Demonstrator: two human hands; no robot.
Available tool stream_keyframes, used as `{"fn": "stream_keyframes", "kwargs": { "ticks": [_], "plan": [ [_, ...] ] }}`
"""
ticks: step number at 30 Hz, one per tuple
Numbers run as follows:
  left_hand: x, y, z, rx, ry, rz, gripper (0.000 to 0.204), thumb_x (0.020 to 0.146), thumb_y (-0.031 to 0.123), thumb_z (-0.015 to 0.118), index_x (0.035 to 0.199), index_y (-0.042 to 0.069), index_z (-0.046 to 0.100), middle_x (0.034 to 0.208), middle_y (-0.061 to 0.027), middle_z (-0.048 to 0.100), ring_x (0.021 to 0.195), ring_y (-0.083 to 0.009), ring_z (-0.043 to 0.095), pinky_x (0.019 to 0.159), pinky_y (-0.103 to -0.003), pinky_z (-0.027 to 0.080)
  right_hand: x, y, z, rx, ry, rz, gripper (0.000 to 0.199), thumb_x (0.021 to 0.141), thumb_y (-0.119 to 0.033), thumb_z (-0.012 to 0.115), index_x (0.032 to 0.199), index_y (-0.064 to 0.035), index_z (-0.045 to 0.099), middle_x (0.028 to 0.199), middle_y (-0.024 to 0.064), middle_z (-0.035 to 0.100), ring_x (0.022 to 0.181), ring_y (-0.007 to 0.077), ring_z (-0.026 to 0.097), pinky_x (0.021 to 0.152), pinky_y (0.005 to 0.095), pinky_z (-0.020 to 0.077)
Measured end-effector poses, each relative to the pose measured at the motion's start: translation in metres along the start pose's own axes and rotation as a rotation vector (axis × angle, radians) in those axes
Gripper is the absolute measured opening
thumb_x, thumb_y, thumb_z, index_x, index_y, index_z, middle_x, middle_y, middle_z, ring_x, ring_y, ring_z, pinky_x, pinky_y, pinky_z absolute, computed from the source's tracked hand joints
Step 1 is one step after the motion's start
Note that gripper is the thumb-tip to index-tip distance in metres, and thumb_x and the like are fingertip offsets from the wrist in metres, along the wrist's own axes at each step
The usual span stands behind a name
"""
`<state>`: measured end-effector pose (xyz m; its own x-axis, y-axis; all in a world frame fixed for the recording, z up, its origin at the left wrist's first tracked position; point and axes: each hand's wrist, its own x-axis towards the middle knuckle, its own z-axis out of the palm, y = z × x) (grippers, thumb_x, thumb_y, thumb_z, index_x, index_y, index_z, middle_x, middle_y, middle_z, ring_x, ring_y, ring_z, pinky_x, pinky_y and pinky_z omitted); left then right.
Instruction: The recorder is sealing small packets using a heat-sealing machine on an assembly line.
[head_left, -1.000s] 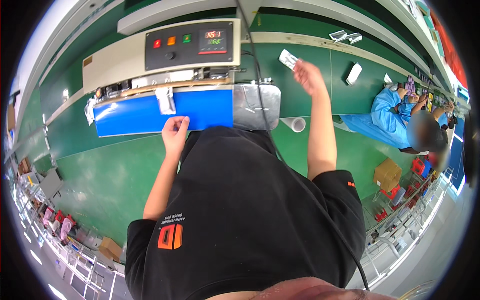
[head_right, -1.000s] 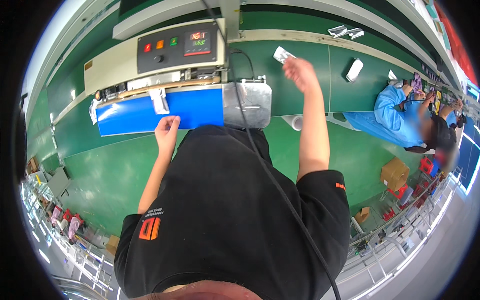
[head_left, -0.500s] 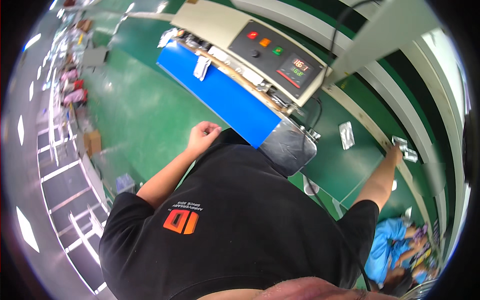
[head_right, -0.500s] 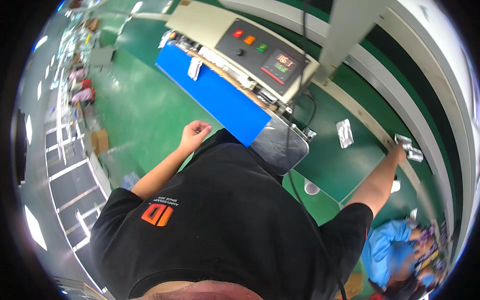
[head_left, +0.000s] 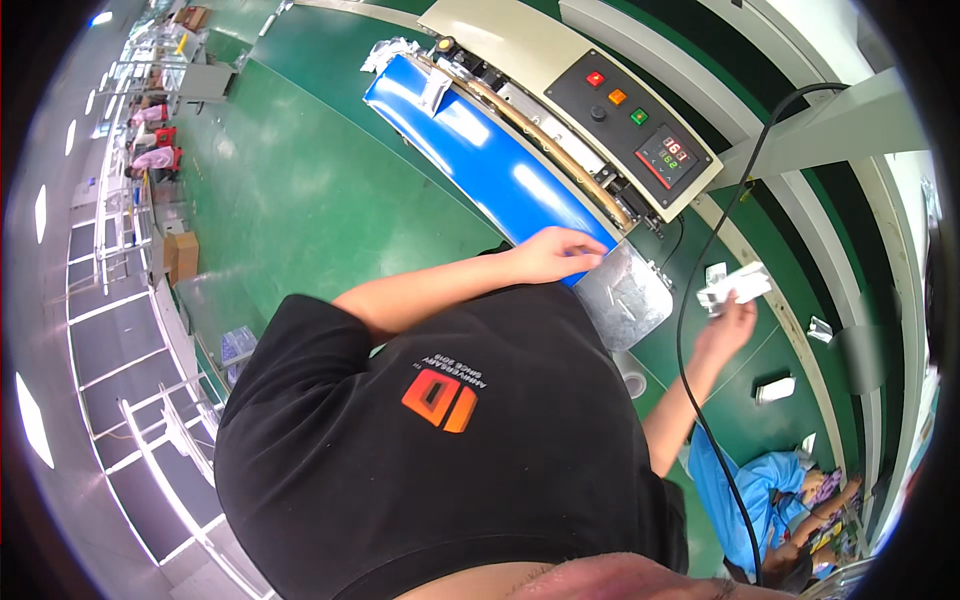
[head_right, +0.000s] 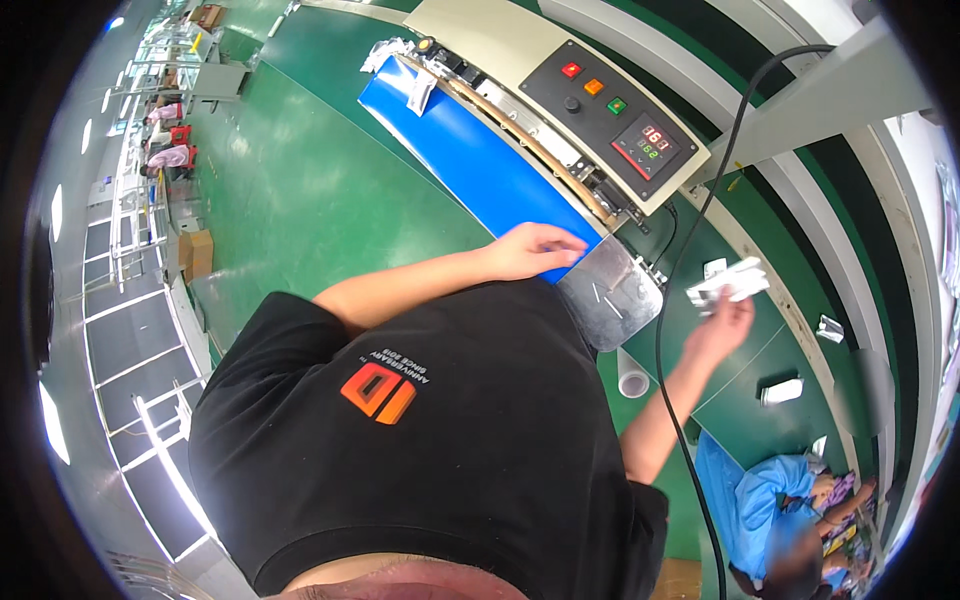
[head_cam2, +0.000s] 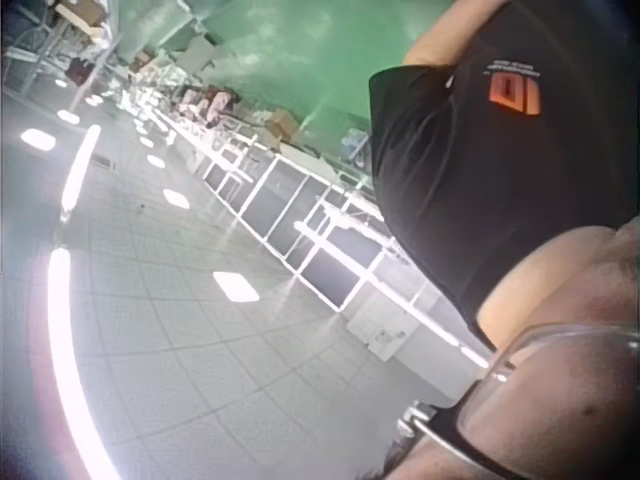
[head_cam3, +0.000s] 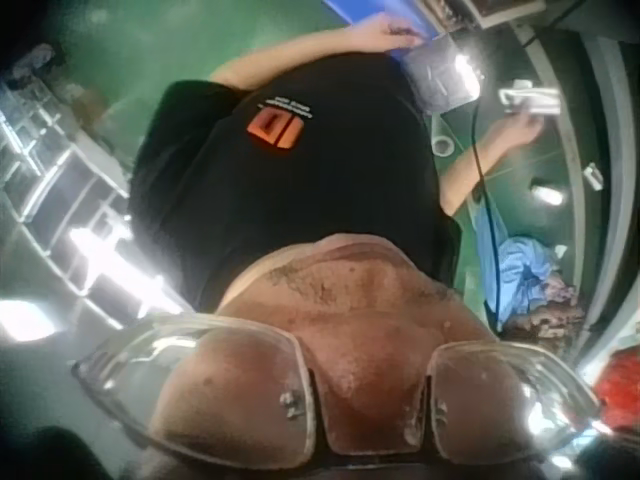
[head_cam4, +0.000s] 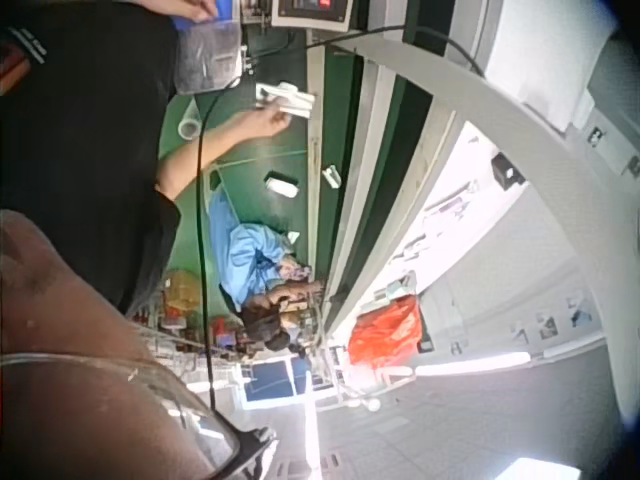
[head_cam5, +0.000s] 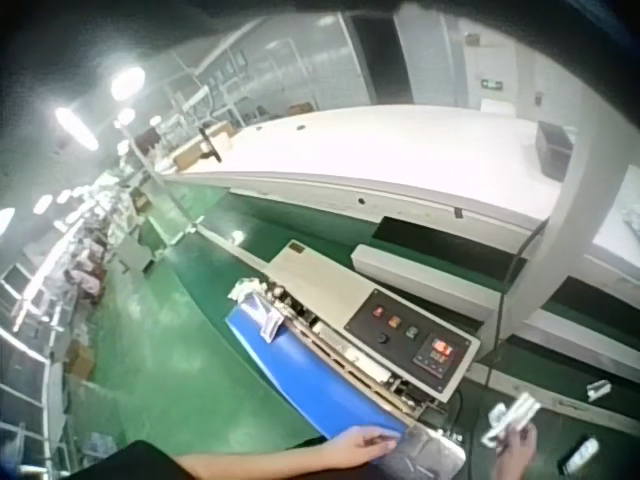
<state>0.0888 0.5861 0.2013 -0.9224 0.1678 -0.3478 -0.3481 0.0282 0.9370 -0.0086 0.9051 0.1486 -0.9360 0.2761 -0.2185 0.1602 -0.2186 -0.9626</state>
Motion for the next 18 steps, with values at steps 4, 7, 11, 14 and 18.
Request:
{"fn": "stream_keyframes", "kwargs": {
  "ticks": [4,7,11,14,18],
  "plan": [
    [0.014,0.004,0.012,-0.197,-0.107,-0.109,0.030,0.088,0.020,0.062,0.110,0.000,0.061,0.099,-0.0067,0.065,0.087,-0.0111,0.060,0.077,-0.027,0.049,-0.117,-0.005,0.070,-0.082,-0.097,0.232,0.031,0.083,-0.004,0.065,0.109,0.0001,0.049,0.096,0.0075,0.059,0.085,0.0113,0.056,0.075,0.0252,0.0464],
    [0.016,-0.003,0.011,-0.217,-0.047,-0.105,0.026,0.088,0.018,0.062,0.105,-0.001,0.064,0.091,-0.0037,0.066,0.080,-0.0074,0.058,0.070,-0.022,0.047,-0.151,0.011,0.104,0.038,-0.052,0.389,0.033,0.084,-0.006,0.064,0.112,0.0024,0.050,0.095,0.0071,0.060,0.084,0.0122,0.056,0.076,0.0232,0.0447],
    [0.018,-0.014,0.000,-0.233,0.007,-0.140,0.021,0.088,0.018,0.062,0.097,-0.001,0.066,0.086,-0.0028,0.065,0.077,-0.0066,0.057,0.068,-0.021,0.046,-0.157,0.024,0.118,0.104,-0.135,0.398,0.019,0.088,-0.015,0.062,0.100,-0.0006,0.059,0.086,0.0017,0.062,0.074,0.0069,0.054,0.064,0.0214,0.0418],
    [0.021,-0.015,-0.008,-0.330,-0.026,-0.234,0.020,0.088,0.020,0.062,0.095,0.001,0.066,0.084,-0.0029,0.065,0.076,-0.0077,0.060,0.065,-0.023,0.048,-0.152,0.027,0.125,0.155,-0.091,0.449,0.007,0.089,-0.011,0.060,0.090,-0.0041,0.059,0.081,0.0012,0.061,0.071,0.0069,0.056,0.060,0.0209,0.0449],
    [0.027,-0.010,-0.011,-0.263,-0.005,-0.324,0.021,0.087,0.020,0.063,0.096,0.001,0.066,0.084,-0.0032,0.065,0.075,-0.0099,0.061,0.064,-0.024,0.049,-0.150,0.025,0.135,0.250,-0.050,0.464,0.007,0.088,-0.011,0.061,0.089,-0.0041,0.060,0.080,0.0020,0.062,0.070,0.0085,0.057,0.062,0.0226,0.0455]
  ]
}}
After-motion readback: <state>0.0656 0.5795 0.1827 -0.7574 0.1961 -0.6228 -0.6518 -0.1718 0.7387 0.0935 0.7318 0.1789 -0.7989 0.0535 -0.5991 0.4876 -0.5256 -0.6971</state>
